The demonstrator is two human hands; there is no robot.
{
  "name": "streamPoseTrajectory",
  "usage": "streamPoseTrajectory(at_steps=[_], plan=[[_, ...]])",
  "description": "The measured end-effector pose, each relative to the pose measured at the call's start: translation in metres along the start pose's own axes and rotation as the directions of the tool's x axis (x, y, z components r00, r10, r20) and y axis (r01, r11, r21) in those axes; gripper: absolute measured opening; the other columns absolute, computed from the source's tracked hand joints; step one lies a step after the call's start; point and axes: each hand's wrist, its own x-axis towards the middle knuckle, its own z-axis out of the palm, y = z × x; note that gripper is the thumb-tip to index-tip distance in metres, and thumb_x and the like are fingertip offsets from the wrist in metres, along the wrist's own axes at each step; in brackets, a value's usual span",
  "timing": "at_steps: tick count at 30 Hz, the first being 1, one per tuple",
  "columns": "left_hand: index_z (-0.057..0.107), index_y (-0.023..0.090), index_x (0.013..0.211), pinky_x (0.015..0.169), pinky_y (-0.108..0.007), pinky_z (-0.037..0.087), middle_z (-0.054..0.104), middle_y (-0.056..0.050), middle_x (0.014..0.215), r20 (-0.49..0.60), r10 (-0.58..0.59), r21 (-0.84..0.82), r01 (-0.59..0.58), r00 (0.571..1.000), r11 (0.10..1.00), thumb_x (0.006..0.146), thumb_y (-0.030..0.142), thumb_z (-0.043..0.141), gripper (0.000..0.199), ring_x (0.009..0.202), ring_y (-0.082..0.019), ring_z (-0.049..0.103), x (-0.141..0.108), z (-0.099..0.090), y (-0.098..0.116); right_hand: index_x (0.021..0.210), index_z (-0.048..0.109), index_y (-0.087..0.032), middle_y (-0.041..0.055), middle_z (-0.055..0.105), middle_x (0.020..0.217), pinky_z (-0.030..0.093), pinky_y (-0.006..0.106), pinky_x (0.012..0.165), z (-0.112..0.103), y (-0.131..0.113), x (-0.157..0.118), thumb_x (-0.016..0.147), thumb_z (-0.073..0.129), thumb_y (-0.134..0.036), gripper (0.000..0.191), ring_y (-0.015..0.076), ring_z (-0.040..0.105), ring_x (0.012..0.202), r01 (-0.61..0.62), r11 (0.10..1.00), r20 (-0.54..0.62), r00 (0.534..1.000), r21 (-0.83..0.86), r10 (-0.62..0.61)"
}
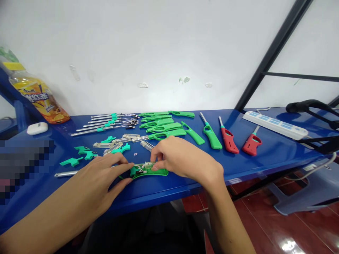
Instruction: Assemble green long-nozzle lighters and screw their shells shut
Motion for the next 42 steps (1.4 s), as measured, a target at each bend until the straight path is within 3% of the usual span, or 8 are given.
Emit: streamPoseTrajectory(at_steps=[5,10,16,27,36,42], plan=[[0.074,0.02,0.095,0.079,-0.043,0.052,0.066,-0.008,0.103,-0.085,0.005,-0.091,-0.013,0.996,0.996,0.096,0.016,0.056,0.019,0.092,-0.028,0.065,-0.004,0.012,-0.006,0.091,0.085,-0.023,0.0015,0.082,0.087,0.048,0.028,0.071,0.002,-0.005,0.001,0.088,0.077,-0.015,0.013,0.0182,0.073,0.079,-0.001,1.0,0.0,1.0,0.002,0.001],[0.072,0.019,0.096,0.082,-0.042,0.053,0.064,-0.008,0.109,-0.004,-0.057,-0.164,0.056,0.998,0.985,0.099,0.018,0.054,0.018,0.096,-0.026,0.064,-0.004,0.009,-0.006,0.085,0.084,-0.023,-0.0006,0.082,0.084,0.046,0.026,0.068,0.005,-0.011,-0.001,0.084,0.072,-0.006,0.02,0.0165,0.072,0.078,-0.028,0.999,-0.046,0.999,-0.031,0.026],[0.068,0.026,0.113,0.082,-0.041,0.052,0.061,-0.007,0.112,0.057,-0.019,-0.18,0.029,0.998,0.983,0.099,0.016,0.052,0.023,0.098,-0.026,0.063,-0.001,0.002,-0.006,0.083,0.081,-0.021,-0.0031,0.081,0.082,0.044,0.026,0.069,0.006,-0.012,-0.002,0.082,0.07,-0.003,0.022,0.0137,0.07,0.075,-0.049,0.999,-0.082,0.996,-0.013,0.048],[0.068,0.025,0.102,0.076,-0.038,0.048,0.059,-0.006,0.105,0.004,0.039,-0.182,-0.038,0.999,0.983,0.099,0.016,0.048,0.022,0.092,-0.025,0.058,-0.004,0.009,-0.01,0.088,0.083,-0.025,-0.0032,0.081,0.086,0.043,0.029,0.066,0.008,-0.014,-0.005,0.086,0.079,-0.017,0.009,0.0172,0.07,0.079,-0.089,0.995,-0.083,0.993,-0.035,0.086],[0.072,0.025,0.102,0.073,-0.036,0.043,0.056,-0.005,0.099,-0.029,0.007,-0.2,-0.013,1.0,0.98,0.101,0.018,0.046,0.026,0.086,-0.024,0.055,-0.002,0.013,-0.009,0.093,0.084,-0.025,-0.0003,0.081,0.091,0.042,0.03,0.065,0.009,-0.019,-0.007,0.088,0.077,-0.016,0.013,0.0202,0.071,0.081,-0.092,0.992,-0.097,0.992,-0.083,0.084],[0.072,0.025,0.103,0.073,-0.036,0.042,0.056,-0.005,0.099,-0.016,0.009,-0.203,-0.013,1.0,0.979,0.101,0.017,0.046,0.028,0.087,-0.024,0.055,-0.004,0.009,-0.007,0.101,0.083,-0.027,0.0006,0.081,0.095,0.045,0.033,0.072,0.006,-0.018,-0.009,0.095,0.074,-0.03,0.012,0.022,0.071,0.086,-0.06,0.986,-0.053,0.997,-0.157,0.052]])
